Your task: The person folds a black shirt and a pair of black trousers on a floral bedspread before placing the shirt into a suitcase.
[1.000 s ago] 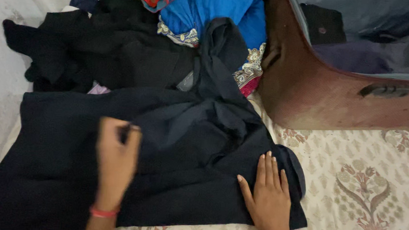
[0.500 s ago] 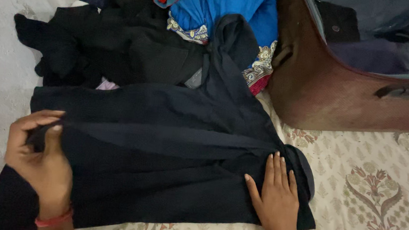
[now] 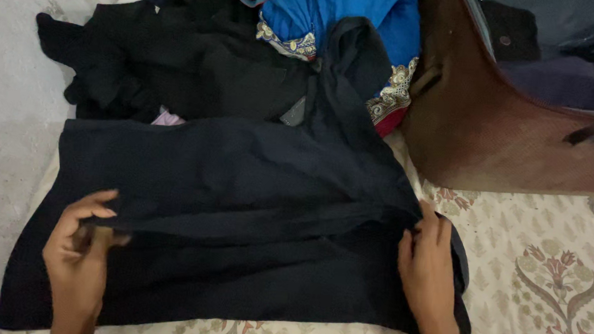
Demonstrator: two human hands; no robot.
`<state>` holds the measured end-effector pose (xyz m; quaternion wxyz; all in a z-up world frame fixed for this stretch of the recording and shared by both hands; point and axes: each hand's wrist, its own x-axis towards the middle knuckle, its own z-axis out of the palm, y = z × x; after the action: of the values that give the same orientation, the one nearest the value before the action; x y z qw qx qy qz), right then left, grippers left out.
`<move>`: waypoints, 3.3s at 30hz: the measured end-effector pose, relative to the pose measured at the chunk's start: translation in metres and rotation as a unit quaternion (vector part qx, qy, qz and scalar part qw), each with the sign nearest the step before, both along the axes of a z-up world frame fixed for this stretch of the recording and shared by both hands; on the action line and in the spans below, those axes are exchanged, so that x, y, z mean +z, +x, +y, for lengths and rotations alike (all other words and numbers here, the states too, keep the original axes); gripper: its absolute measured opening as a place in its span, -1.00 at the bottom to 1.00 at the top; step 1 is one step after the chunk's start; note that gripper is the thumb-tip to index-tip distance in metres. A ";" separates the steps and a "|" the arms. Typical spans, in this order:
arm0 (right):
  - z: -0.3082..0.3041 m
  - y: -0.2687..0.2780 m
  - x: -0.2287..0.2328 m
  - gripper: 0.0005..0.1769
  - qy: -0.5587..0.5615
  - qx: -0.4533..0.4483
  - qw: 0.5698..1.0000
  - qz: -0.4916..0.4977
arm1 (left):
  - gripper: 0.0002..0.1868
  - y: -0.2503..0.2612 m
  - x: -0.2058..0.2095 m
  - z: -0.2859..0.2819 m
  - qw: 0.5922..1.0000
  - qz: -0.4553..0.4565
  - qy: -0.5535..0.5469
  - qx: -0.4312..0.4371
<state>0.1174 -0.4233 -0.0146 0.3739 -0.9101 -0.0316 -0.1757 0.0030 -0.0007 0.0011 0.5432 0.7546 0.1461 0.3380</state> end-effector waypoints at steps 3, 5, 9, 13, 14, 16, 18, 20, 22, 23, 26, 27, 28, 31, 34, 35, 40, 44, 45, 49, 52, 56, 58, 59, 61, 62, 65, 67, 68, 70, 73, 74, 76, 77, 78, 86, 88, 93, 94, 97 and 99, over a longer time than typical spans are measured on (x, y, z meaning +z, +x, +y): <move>0.005 0.022 0.013 -0.54 -0.254 0.035 0.953 -0.164 | -0.73 0.007 0.004 0.000 0.993 -0.074 -0.086 -0.045; -0.001 0.021 0.020 -0.60 -0.186 0.056 0.969 -0.153 | -0.70 0.007 0.009 0.000 0.972 -0.146 -0.158 -0.094; -0.021 -0.005 0.020 -0.64 -0.077 0.068 0.986 -0.134 | -0.60 -0.002 0.023 0.004 0.923 -0.246 -0.261 -0.138; -0.035 -0.032 -0.001 -0.54 -0.118 0.157 0.978 -0.076 | -0.63 -0.015 0.014 0.006 0.911 -0.188 -0.363 -0.060; -0.035 -0.037 -0.006 -0.51 -0.122 0.177 0.975 -0.052 | -0.72 -0.019 0.008 0.007 0.932 -0.136 -0.334 -0.019; -0.036 -0.040 -0.013 -0.47 -0.128 0.194 0.972 -0.027 | -0.80 -0.021 -0.006 0.009 0.960 -0.030 -0.272 0.063; -0.036 -0.041 -0.019 -0.42 -0.132 0.189 0.973 -0.027 | -0.83 -0.028 -0.016 0.011 0.974 -0.022 -0.210 0.087; -0.036 -0.044 -0.023 -0.39 -0.114 0.131 0.985 -0.006 | -0.64 -0.035 -0.024 0.014 0.983 -0.045 -0.150 0.097; -0.034 -0.042 -0.027 -0.38 -0.110 0.106 0.988 -0.011 | -0.60 -0.048 -0.029 0.024 0.986 -0.099 -0.090 0.095; -0.033 -0.040 -0.029 -0.39 -0.115 0.109 0.987 -0.026 | -0.56 -0.050 -0.033 0.029 0.987 -0.085 -0.070 0.113; -0.035 -0.037 -0.035 -0.34 -0.158 0.131 0.978 -0.018 | -0.46 -0.060 -0.048 0.044 0.987 0.000 -0.035 0.157; -0.036 -0.035 -0.036 -0.32 -0.177 0.141 0.974 -0.008 | -0.46 -0.061 -0.052 0.049 0.984 0.054 -0.040 0.164; -0.037 -0.033 -0.037 -0.32 -0.187 0.128 0.974 -0.007 | -0.46 -0.061 -0.056 0.053 0.979 0.106 -0.045 0.169; -0.037 -0.034 -0.041 -0.32 -0.214 0.103 0.971 -0.028 | -0.49 -0.068 -0.060 0.048 0.973 0.122 0.072 0.181; -0.032 -0.034 -0.039 -0.26 -0.217 0.114 0.966 -0.076 | -0.50 -0.063 -0.050 0.035 0.845 0.263 0.339 0.320; -0.030 -0.034 -0.037 -0.22 -0.210 0.124 0.967 -0.072 | -0.57 -0.058 -0.045 0.027 0.858 0.212 0.366 0.291; -0.022 -0.034 -0.028 -0.06 -0.186 0.154 0.970 -0.029 | -0.70 -0.004 -0.028 -0.047 0.933 0.123 0.320 0.105; -0.018 -0.037 -0.025 0.00 -0.181 0.153 0.971 -0.033 | -0.51 0.026 -0.022 -0.146 0.892 0.112 0.417 -0.135; -0.018 -0.037 -0.025 0.01 -0.180 0.153 0.971 -0.035 | -0.52 0.031 -0.021 -0.164 0.893 0.072 0.417 -0.155; -0.021 -0.038 -0.027 -0.01 -0.196 0.143 0.969 -0.049 | -0.86 0.060 -0.021 -0.190 0.888 0.080 0.400 -0.213; -0.026 -0.040 -0.035 -0.08 -0.204 0.116 0.969 -0.082 | -0.83 0.078 -0.018 -0.174 0.939 0.072 0.300 -0.152; -0.030 -0.039 -0.042 -0.14 -0.235 0.081 0.967 -0.056 | -0.81 0.084 -0.011 -0.165 0.939 0.149 0.287 -0.117; -0.033 -0.040 -0.039 -0.14 -0.241 0.097 0.965 -0.041 | -0.79 0.082 -0.011 -0.167 0.937 0.097 0.312 -0.122; -0.035 -0.040 -0.035 -0.14 -0.233 0.118 0.964 -0.042 | -0.77 0.079 -0.012 -0.168 0.935 0.086 0.321 -0.123; -0.035 -0.042 -0.025 -0.14 -0.216 0.144 0.965 -0.044 | -0.71 0.073 -0.012 -0.169 0.930 0.060 0.341 -0.126; -0.033 -0.042 -0.019 -0.15 -0.208 0.152 0.965 -0.045 | -0.68 0.070 -0.012 -0.169 0.927 0.054 0.350 -0.123; -0.023 -0.046 0.005 -0.15 -0.161 0.197 0.967 -0.010 | -0.59 0.056 -0.015 -0.170 0.921 0.046 0.370 -0.114; -0.006 -0.047 0.019 -0.14 -0.129 0.235 0.963 0.000 | -0.55 0.047 -0.019 -0.171 0.919 0.057 0.376 -0.107; 0.006 -0.047 0.022 -0.14 -0.116 0.252 0.961 -0.010 | -0.53 0.043 -0.021 -0.173 0.917 0.062 0.378 -0.113; 0.033 -0.044 0.020 -0.21 -0.118 0.276 0.954 -0.029 | -0.49 0.036 -0.026 -0.175 0.914 0.071 0.380 -0.123; 0.067 -0.029 -0.003 -0.28 -0.206 0.261 0.941 -0.058 | -0.41 0.024 -0.037 -0.167 0.904 0.120 0.390 -0.130; 0.076 -0.020 -0.014 -0.24 -0.263 0.233 0.934 -0.069 | -0.38 0.021 -0.042 -0.162 0.893 0.155 0.410 -0.103; 0.078 -0.012 -0.031 -0.19 -0.324 0.191 0.923 -0.075 | -0.31 0.016 -0.053 -0.142 0.866 0.222 0.445 -0.047; 0.075 -0.011 -0.038 -0.20 -0.330 0.178 0.924 -0.070 | -0.29 0.012 -0.058 -0.131 0.867 0.233 0.441 -0.018; 0.073 -0.010 -0.043 -0.19 -0.336 0.166 0.925 -0.066 | -0.26 0.007 -0.063 -0.119 0.866 0.243 0.436 0.011; 0.070 -0.010 -0.053 -0.22 -0.335 0.151 0.928 -0.063 | -0.22 -0.030 -0.070 -0.053 0.852 0.305 0.395 0.158; 0.070 -0.009 -0.055 -0.22 -0.334 0.150 0.928 -0.068 | -0.24 -0.035 -0.074 -0.049 0.868 0.265 0.391 0.151; 0.070 -0.007 -0.058 -0.21 -0.335 0.150 0.928 -0.062 | -0.25 -0.031 -0.077 -0.046 0.861 0.273 0.399 0.156; 0.069 -0.008 -0.059 -0.21 -0.328 0.156 0.930 -0.062 | -0.25 -0.031 -0.075 -0.047 0.861 0.273 0.399 0.154; 0.070 -0.008 -0.057 -0.20 -0.320 0.163 0.932 -0.049 | -0.28 -0.031 -0.067 -0.056 0.899 0.219 0.351 0.145; 0.075 -0.009 -0.053 -0.19 -0.327 0.157 0.932 -0.020 | -0.29 -0.029 -0.061 -0.059 0.898 0.193 0.365 0.150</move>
<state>0.1087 -0.3483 -0.0675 0.0782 -0.9617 -0.2372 -0.1126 -0.0257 -0.0599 -0.0602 0.1332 0.9194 0.2258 0.2931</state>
